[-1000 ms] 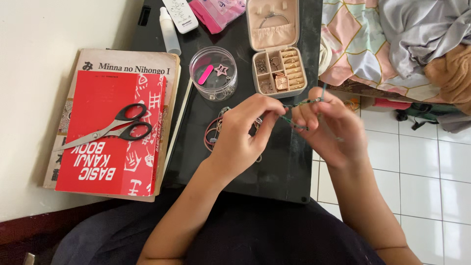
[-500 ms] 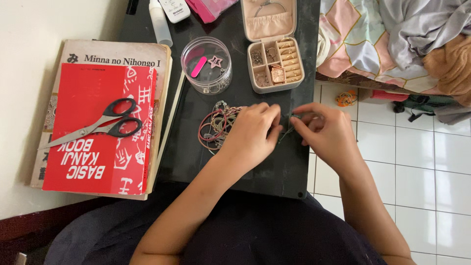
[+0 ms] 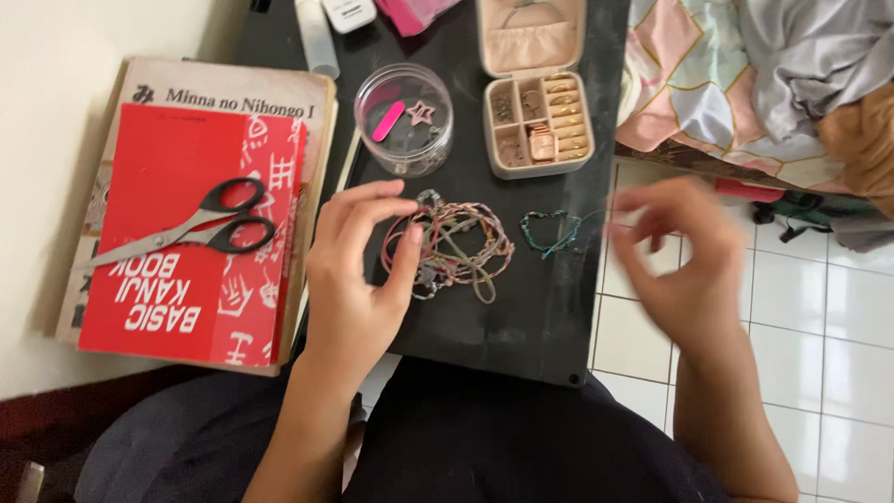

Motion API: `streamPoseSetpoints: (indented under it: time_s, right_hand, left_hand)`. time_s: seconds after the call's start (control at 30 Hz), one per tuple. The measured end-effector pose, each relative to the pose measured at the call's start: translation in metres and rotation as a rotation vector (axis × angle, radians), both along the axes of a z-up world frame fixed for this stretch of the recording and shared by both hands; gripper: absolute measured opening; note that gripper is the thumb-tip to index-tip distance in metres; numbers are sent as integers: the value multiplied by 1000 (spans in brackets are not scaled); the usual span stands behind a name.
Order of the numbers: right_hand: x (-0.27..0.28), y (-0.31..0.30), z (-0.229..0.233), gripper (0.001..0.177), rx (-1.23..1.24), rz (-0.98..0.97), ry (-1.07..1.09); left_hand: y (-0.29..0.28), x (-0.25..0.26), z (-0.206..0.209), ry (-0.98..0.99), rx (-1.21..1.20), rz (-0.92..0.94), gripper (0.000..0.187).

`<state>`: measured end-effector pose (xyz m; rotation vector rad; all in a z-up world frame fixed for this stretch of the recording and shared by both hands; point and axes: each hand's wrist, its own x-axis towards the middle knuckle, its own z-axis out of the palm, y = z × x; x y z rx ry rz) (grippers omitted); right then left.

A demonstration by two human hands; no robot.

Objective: The person removes a watch and a bracelet, then places them into a jewelry box. They also untangle several beaded bracelets and place them into a clear container. The items are then moved to a dresser.

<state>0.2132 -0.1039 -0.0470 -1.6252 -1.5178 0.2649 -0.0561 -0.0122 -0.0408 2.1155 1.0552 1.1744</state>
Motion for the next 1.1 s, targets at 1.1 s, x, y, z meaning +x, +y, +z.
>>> streamPoseSetpoints:
  time_s: [1.1]
  right_hand:
    - [-70,82,37,13,-207,568,-4]
  left_hand:
    - [-24,-1,-58,150,49,156,28]
